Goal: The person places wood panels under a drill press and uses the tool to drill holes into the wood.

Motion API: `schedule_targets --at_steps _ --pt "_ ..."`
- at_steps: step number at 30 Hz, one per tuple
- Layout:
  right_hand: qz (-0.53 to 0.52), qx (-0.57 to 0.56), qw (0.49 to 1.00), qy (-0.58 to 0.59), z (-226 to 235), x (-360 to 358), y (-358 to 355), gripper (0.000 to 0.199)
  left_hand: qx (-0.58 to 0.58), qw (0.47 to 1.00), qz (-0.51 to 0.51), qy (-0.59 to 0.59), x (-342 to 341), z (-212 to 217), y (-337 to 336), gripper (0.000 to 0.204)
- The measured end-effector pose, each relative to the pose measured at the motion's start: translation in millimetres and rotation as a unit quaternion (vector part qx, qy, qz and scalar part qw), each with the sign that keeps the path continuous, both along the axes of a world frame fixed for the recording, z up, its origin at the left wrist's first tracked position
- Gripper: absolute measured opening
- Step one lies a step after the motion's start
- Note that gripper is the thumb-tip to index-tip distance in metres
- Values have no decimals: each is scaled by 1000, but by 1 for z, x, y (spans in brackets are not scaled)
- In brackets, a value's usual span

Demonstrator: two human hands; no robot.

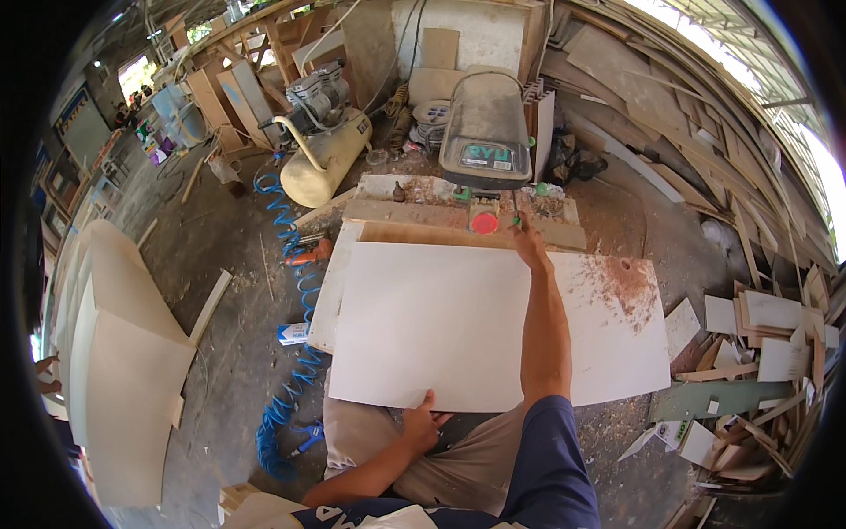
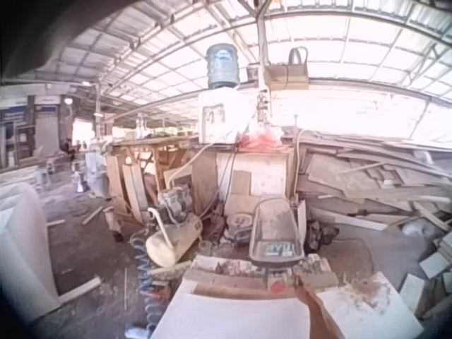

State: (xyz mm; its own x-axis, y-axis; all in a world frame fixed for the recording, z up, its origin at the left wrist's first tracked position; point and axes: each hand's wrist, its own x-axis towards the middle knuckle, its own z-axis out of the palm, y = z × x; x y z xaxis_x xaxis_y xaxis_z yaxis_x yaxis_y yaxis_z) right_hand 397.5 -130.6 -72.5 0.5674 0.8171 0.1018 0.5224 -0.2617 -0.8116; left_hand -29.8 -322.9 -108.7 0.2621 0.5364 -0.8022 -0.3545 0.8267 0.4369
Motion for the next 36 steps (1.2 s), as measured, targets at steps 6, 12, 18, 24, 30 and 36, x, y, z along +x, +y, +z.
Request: schedule_targets --at_steps 6,12,18,24,30,36 --pt "3 -2 1000 -1 6 -6 -7 52 -26 997 -49 -58 29 39 -9 50" --pt "4 -2 1000 29 20 -4 -14 52 170 912 -344 146 -46 76 21 64" --pt "0 8 999 34 31 -17 -12 54 492 573 -226 616 -128 31 108 81" --pt "1 29 999 43 14 -10 -18 54 474 686 -229 502 -96 32 107 86" --pt "18 33 999 -3 -2 13 -19 52 506 697 -279 424 -57 48 107 80" --pt "13 -3 997 -70 13 -10 -17 56 486 659 -355 450 -28 36 113 76"
